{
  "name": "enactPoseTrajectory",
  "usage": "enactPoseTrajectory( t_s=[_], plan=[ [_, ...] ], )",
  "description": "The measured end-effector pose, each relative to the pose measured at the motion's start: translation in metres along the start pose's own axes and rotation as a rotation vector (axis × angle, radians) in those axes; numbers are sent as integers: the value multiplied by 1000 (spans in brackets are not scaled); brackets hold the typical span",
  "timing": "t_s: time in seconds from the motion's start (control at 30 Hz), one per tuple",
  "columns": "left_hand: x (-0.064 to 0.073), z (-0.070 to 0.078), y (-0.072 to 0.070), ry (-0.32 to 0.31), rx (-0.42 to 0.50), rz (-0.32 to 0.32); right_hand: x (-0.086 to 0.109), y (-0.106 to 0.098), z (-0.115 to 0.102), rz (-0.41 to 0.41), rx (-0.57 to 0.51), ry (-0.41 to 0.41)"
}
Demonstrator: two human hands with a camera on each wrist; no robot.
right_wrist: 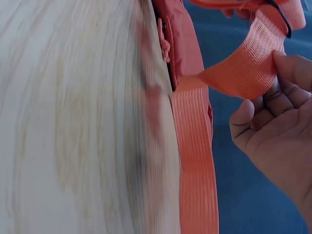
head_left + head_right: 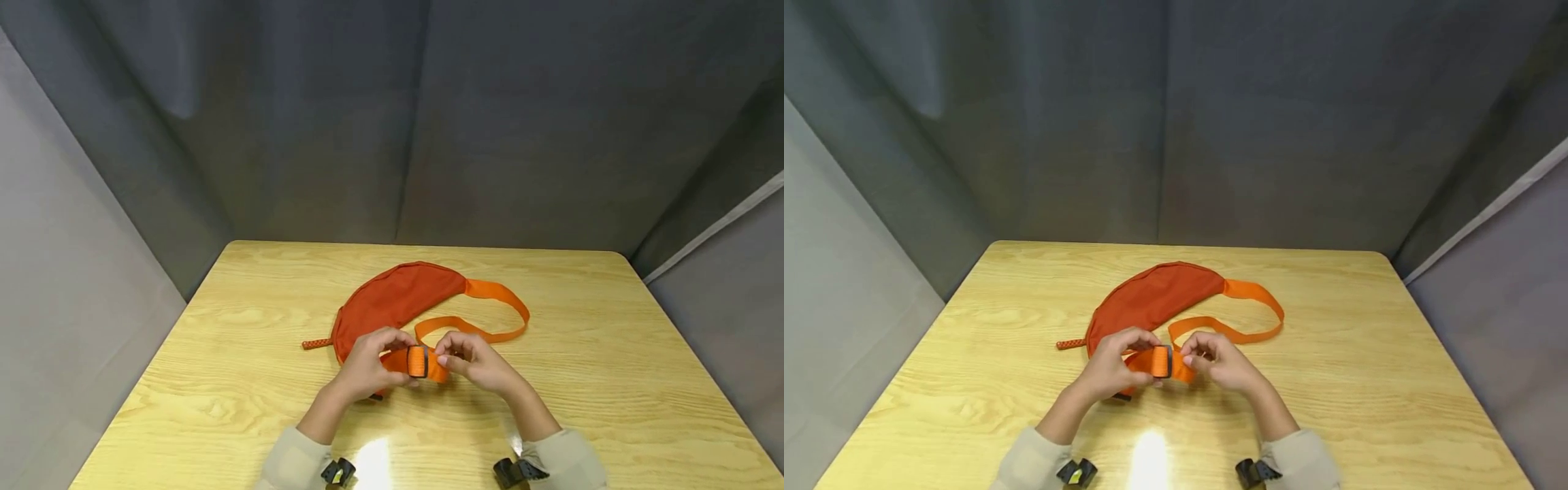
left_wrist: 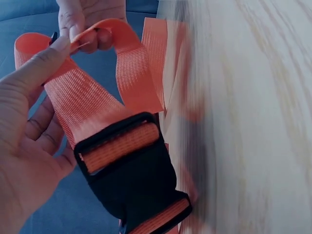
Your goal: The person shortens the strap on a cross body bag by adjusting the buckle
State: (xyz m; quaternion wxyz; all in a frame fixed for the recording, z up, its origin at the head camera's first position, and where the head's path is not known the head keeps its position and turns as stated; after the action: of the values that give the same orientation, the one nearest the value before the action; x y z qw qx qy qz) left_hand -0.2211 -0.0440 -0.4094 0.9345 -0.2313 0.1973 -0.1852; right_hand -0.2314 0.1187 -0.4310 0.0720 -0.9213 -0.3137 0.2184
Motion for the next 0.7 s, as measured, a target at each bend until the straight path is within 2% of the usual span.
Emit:
enactPoseTrajectory(
  t_s=[0.27,0.43,0.53,0.7],
  plan=[
    [0,-3,6,-7,-33,-26,-6,10,-4,-9,-45,-7],
    [0,-3,7,-33,-31,-24,-4,8,-2,10,-32,38],
    [0,-4,7,-52,-25,-26,-2,6,-2,26,38,45],
    [1,-6,4,-70,-9,-15,-1,6,-11,37,235,3]
  ],
)
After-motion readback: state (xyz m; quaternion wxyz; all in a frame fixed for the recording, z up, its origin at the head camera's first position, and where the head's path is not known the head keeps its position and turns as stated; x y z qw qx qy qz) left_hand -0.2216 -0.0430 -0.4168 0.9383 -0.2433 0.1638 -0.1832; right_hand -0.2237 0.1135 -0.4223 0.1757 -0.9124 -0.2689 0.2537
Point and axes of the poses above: each hand's wrist, its own x-axis away from the middle knuckle, its own y-axis out of the palm, z = x × y, the point moved 7 cm from there along -x, towards the middle knuckle, and after that the axes turned 8 degrees about -y, right-handed, at the moved point
